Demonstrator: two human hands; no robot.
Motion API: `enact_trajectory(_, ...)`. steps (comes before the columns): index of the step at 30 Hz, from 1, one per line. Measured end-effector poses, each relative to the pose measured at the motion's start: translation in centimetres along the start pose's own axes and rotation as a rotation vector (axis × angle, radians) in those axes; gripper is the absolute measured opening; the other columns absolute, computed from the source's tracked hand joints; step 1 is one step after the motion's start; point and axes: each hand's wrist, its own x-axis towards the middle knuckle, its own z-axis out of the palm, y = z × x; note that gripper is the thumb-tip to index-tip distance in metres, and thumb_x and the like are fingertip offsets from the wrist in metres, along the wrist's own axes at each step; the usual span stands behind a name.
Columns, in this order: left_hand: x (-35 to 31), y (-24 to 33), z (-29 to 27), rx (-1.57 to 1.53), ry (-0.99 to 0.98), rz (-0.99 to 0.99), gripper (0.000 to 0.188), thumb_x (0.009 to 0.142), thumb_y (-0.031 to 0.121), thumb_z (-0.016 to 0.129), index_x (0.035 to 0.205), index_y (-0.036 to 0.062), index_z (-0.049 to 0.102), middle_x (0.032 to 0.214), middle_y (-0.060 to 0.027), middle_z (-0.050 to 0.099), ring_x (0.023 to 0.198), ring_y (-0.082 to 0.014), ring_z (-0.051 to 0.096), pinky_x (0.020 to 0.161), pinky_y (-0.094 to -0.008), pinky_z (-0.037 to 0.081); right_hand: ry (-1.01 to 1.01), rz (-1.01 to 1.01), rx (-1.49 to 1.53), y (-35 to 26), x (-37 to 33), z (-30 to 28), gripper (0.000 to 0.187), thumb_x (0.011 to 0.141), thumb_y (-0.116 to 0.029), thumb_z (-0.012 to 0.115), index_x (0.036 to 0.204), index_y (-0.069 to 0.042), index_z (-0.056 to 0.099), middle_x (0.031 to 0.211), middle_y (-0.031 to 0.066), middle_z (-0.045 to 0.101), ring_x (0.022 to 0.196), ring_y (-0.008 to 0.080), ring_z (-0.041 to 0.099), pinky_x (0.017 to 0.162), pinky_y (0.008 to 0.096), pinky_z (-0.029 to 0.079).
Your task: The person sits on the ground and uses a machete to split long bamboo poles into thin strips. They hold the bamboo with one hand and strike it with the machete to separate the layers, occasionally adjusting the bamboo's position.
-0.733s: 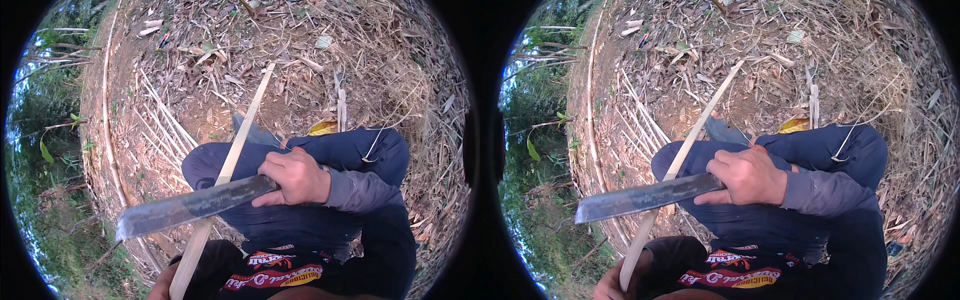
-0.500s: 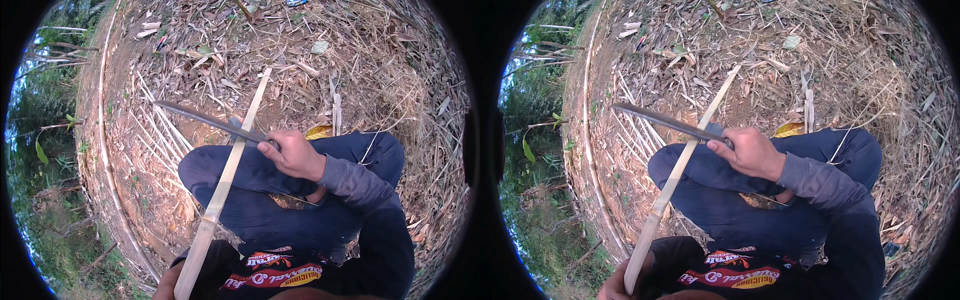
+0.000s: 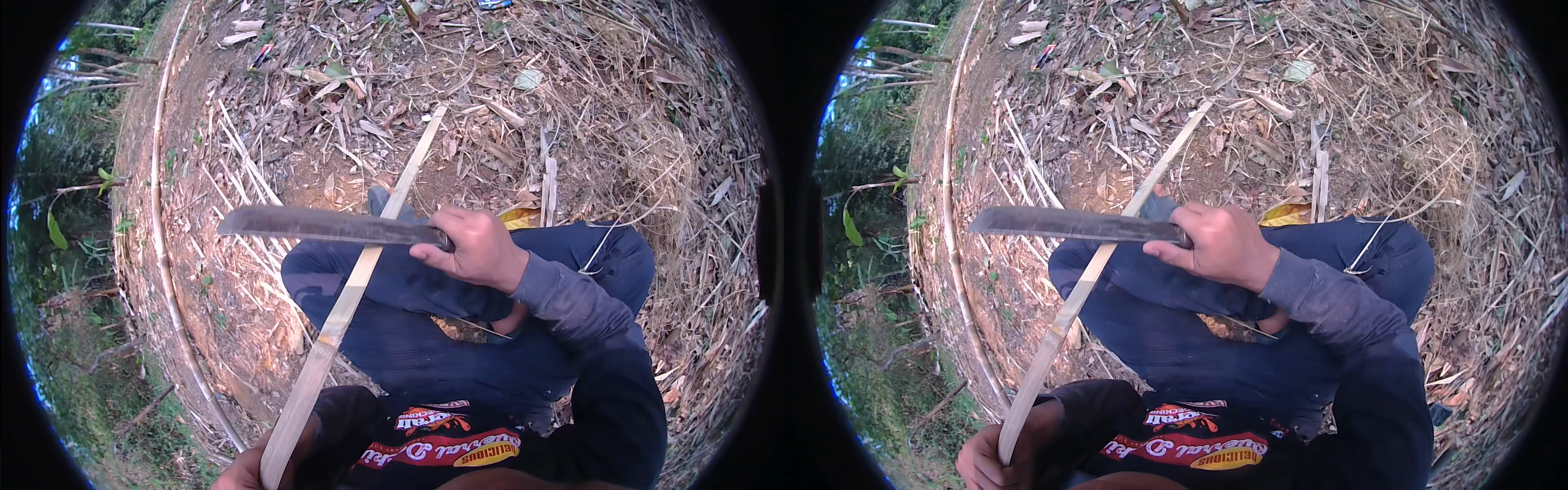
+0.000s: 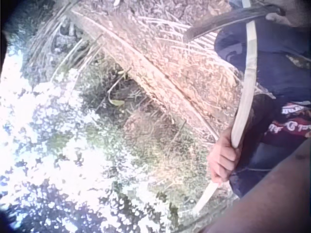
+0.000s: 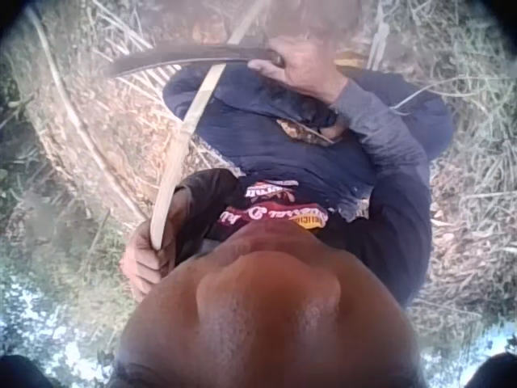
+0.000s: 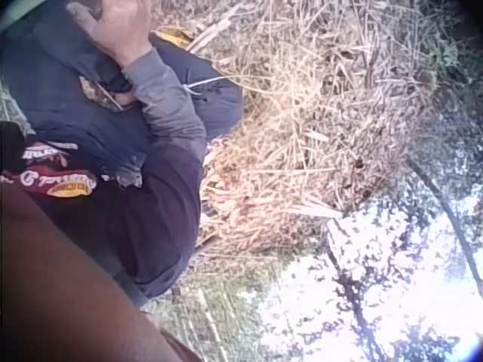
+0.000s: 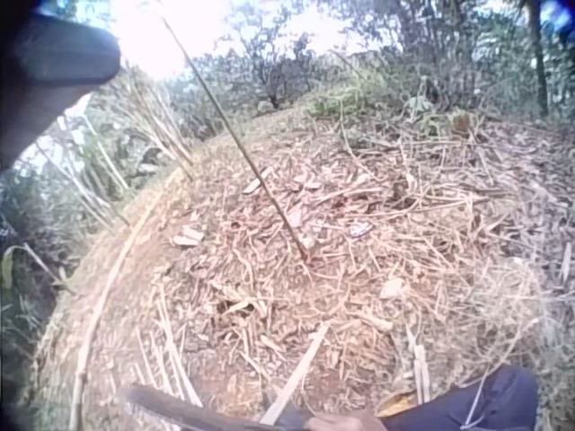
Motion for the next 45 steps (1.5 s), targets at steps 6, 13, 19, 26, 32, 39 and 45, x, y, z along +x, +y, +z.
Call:
enact_trajectory(6,1.1,-0.7,-0.8,0.029,-0.106,-0.384,0.032,0.088,-0.002,0.054,0.07,0.0216,0.042,0.056,0.0149,0.031,0.044,0.0031,0.028,0.042,-0.0183,0.022,0.015,0.663,-0.095,9.7,1.4,0.4,0.057,0.096,-0.047,0.064,0.071,0.003,0.063,0.056,0.0176,0.052,0.051,0.0367,0.055,0.051,0.0474,0.043)
enact_trajectory(13,0.2,-2.3,-0.8,-0.214,0.171,0.326,0.025,0.083,-0.006,0.06,0.081,0.0177,0.054,0.056,0.0155,0.033,0.043,0.003,0.029,0.042,-0.0184,0.021,0.099,0.275,-0.09,5.4,1.7,1.9,0.067,0.095,-0.057,0.06,0.066,0.004,0.062,0.056,0.0193,0.057,0.058,0.0408,0.062,0.054,0.0488,0.047)
enact_trajectory(19,0.6,-0.6,-2.0,0.024,0.209,0.041,0.029,0.094,0.02,0.065,0.075,0.0188,0.044,0.055,0.0093,0.027,0.043,-0.0037,0.028,0.041,-0.0221,0.022,0.106,0.678,-0.181,14.4,1.2,1.6,0.067,0.095,-0.059,0.058,0.082,0.006,0.068,0.064,0.0254,0.063,0.062,0.0437,0.064,0.061,0.0522,0.05)
enact_trajectory(26,5.8,5.4,-4.5,0.399,0.093,-0.436,0.056,0.104,0.058,0.036,0.069,0.0149,0.04,0.056,0.0073,0.027,0.047,-0.0066,0.02,0.05,-0.0247,0.019,0.173,0.799,-0.326,15.8,1.8,2.2,0.073,0.097,-0.058,0.054,0.079,0.011,0.068,0.078,0.0327,0.067,0.077,0.0479,0.069,0.071,0.0514,0.055)
enact_trajectory(32,8.2,7.5,-2.9,0.43,0.065,-0.425,0.058,0.104,0.06,0.034,0.071,0.0131,0.043,0.058,0.0065,0.027,0.049,-0.0084,0.02,0.05,-0.0264,0.019,-0.024,0.715,-0.3,12.7,1.4,2.8,0.071,0.097,-0.059,0.053,0.081,0.009,0.07,0.076,0.028,0.068,0.074,0.0447,0.068,0.071,0.0523,0.055)
enact_trajectory(39,6.8,5.5,-2.5,0.548,0.169,-0.242,0.05,0.106,0.051,0.04,0.074,0.0131,0.04,0.06,0.0049,0.026,0.05,-0.0081,0.018,0.049,-0.0278,0.017,0.258,0.394,-0.183,10.0,2.1,1.0,0.04,0.093,-0.032,0.065,0.104,0.006,0.067,0.067,0.0221,0.065,0.065,0.0395,0.066,0.067,0.049,0.052)
enact_trajectory(45,1.2,-5.6,-4.1,0.825,0.427,-0.342,0.056,0.103,0.063,0.036,0.073,0.0159,0.031,0.058,0.0046,0.017,0.049,-0.0086,0.011,0.048,-0.0284,0.011,0.269,0.41,-0.18,8.7,1.9,-0.5,0.049,0.093,-0.027,0.062,0.13,0.002,0.048,0.072,0.0223,0.066,0.069,0.0411,0.067,0.065,0.0499,0.052)
